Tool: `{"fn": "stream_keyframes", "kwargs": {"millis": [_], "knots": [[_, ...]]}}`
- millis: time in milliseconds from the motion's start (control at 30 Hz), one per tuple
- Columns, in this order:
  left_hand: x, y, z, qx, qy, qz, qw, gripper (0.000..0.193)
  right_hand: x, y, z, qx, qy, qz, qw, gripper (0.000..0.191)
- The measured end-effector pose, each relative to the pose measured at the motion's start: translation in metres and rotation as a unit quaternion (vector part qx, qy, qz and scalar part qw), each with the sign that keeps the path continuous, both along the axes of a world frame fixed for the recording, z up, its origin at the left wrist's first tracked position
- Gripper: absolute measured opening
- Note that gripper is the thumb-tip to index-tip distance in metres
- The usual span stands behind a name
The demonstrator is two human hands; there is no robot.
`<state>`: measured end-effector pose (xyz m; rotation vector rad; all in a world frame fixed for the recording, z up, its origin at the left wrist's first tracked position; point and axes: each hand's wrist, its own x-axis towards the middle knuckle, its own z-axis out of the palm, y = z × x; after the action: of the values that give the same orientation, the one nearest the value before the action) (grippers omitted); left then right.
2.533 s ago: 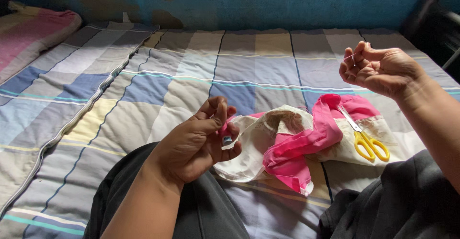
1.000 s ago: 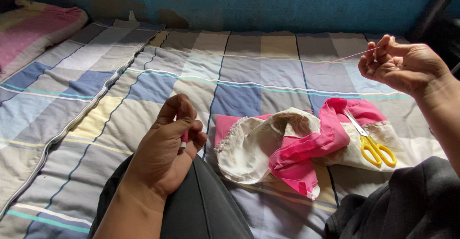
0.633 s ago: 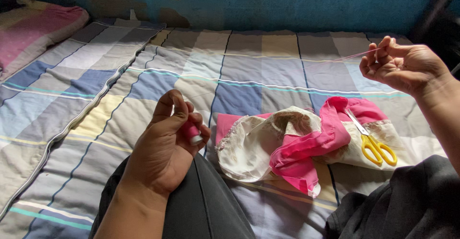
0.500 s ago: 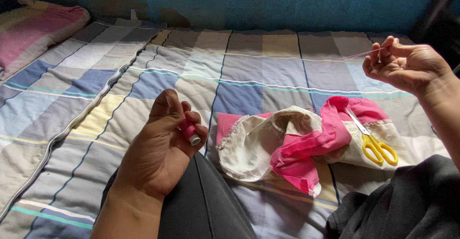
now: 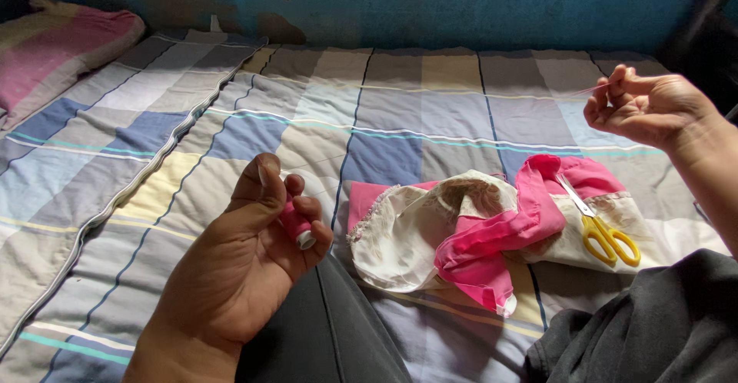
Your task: The person sits on a bed and hand-sews a pink fabric garment with a needle and thread. They align the fabric edges, thread the needle from a spool, stitch along the seam, cut the thread with scissors, and pull the fabric to check the stitching.
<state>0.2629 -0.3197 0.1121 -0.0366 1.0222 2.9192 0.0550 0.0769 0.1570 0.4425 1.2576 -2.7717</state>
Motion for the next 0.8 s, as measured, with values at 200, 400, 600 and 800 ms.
{"fn": "stream_keyframes", "kwargs": {"millis": [200,400,600,800], "knots": [[0.001,-0.001,0.005,-0.014,0.045,-0.031,0.998,0.013,-0.019,0.0,-0.023,0.003,-0.053,0.039,0.998,0.003],[0.009,-0.016,0.008,0.018,0.015,-0.043,0.999,0.015,-0.025,-0.008,-0.035,-0.01,-0.08,0.046,0.996,0.004],[0.015,-0.039,0.005,-0.061,-0.042,-0.033,0.997,0.019,-0.027,-0.017,-0.038,-0.006,-0.089,0.056,0.994,0.003],[0.007,-0.063,-0.002,-0.182,-0.089,-0.018,0.979,0.022,-0.025,-0.013,-0.038,0.006,-0.084,0.062,0.995,0.004]]}}
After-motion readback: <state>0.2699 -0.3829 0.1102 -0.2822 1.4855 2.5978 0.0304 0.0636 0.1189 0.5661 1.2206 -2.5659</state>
